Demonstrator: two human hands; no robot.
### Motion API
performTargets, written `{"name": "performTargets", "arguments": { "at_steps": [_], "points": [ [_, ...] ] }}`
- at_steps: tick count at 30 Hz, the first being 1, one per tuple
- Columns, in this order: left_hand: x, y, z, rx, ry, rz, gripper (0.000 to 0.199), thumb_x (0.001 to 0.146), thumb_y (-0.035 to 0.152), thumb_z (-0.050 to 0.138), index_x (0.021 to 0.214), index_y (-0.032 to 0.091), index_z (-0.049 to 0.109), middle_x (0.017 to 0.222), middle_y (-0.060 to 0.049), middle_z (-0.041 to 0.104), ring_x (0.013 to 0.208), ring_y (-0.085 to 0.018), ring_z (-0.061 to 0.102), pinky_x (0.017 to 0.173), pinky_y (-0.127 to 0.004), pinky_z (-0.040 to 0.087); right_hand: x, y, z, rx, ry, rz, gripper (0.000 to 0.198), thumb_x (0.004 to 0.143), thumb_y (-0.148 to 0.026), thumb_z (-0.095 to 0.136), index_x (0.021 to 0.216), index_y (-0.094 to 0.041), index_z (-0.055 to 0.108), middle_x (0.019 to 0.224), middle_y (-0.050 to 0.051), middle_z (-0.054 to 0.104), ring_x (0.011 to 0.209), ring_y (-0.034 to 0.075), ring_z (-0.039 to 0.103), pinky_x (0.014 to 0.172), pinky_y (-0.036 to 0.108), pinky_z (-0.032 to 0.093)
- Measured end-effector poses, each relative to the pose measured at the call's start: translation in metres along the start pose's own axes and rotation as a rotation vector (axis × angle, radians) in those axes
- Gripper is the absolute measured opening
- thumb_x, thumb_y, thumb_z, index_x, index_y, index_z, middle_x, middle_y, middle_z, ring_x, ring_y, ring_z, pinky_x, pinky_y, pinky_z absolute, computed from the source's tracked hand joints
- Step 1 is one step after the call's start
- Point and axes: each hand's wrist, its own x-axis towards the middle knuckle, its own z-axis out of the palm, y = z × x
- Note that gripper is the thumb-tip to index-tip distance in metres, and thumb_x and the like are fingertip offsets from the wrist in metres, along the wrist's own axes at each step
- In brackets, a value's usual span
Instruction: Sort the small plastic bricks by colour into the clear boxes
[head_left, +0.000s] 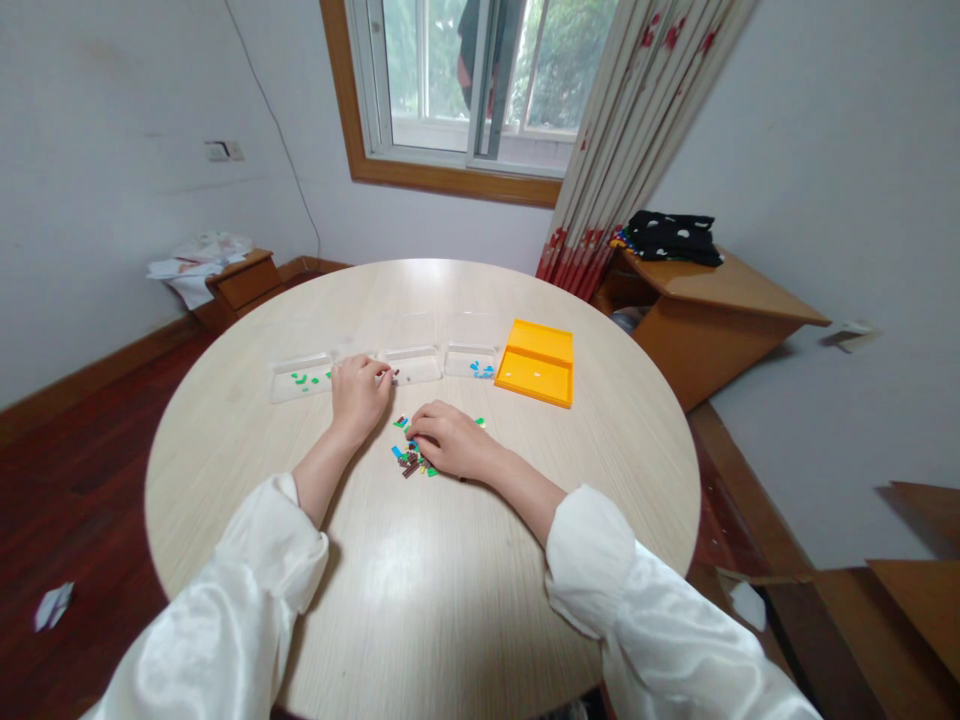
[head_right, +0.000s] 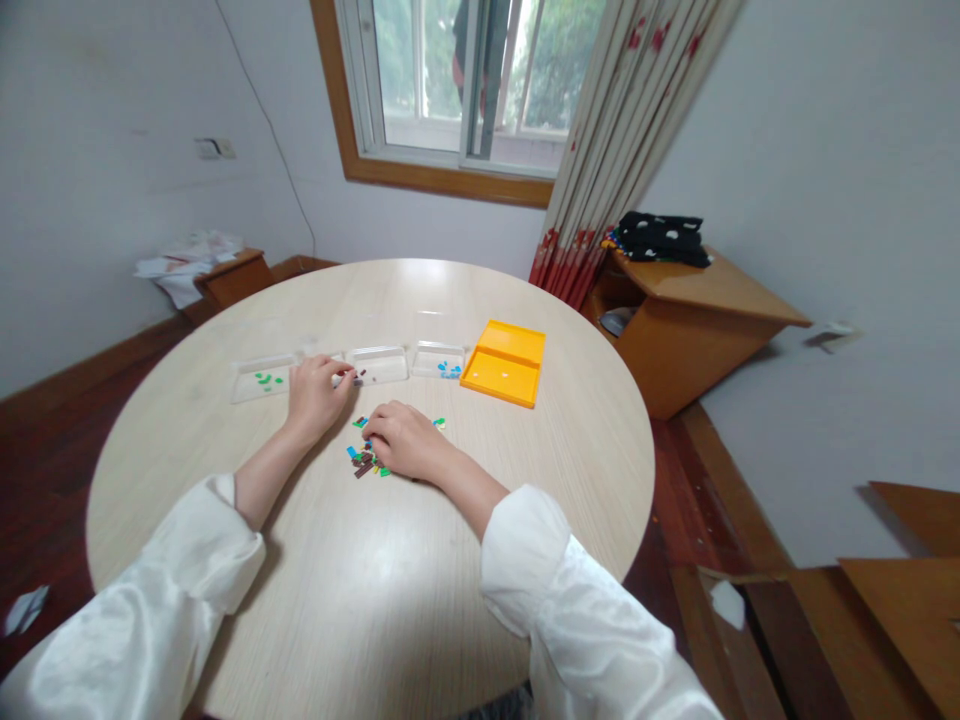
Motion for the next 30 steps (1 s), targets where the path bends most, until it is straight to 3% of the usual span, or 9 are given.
{"name": "performTargets", "arguments": {
  "at_steps": [10,16,21,30],
  "points": [
    [-0.002,0.004,-0.004,-0.063,0.019,0.062,0.018,0.082,0.027,0.053,0.073,0.019,0.066,0.079,-0.006,0.062,0.086,-0.025,0.056,0.080,-0.040,0.039,0.001,0.011,-0.002,0.083,0.187,0.195,0.014,0.081,-0.007,0.056,0.084,-0.016,0.065,0.087,0.006,0.067,0.086,0.016,0.059,0.083,0.030,0.045],
    [-0.006,0.013,-0.008,-0.217,-0.126,0.265,0.016,0.082,0.024,0.052,0.078,0.019,0.067,0.081,-0.006,0.063,0.085,-0.022,0.057,0.079,-0.037,0.039,0.000,0.019,-0.001,0.191,0.318,0.318,0.012,0.084,-0.013,0.053,0.091,-0.020,0.062,0.082,0.002,0.067,0.077,0.014,0.063,0.075,0.027,0.048],
    [-0.010,0.020,-0.011,-0.254,-0.231,0.372,0.015,0.080,0.025,0.057,0.088,0.019,0.069,0.088,-0.006,0.065,0.087,-0.022,0.057,0.079,-0.036,0.039,0.000,0.023,-0.001,0.224,0.337,0.356,0.013,0.085,-0.013,0.051,0.091,-0.020,0.060,0.083,0.002,0.067,0.078,0.015,0.064,0.073,0.027,0.049],
    [-0.010,0.022,-0.009,-0.293,-0.272,0.423,0.011,0.081,0.026,0.061,0.084,0.019,0.069,0.085,-0.006,0.063,0.083,-0.021,0.056,0.076,-0.034,0.039,0.000,0.024,0.000,0.230,0.319,0.368,0.015,0.085,-0.011,0.049,0.093,-0.019,0.059,0.087,0.004,0.069,0.081,0.017,0.066,0.074,0.028,0.049]
  ]
}}
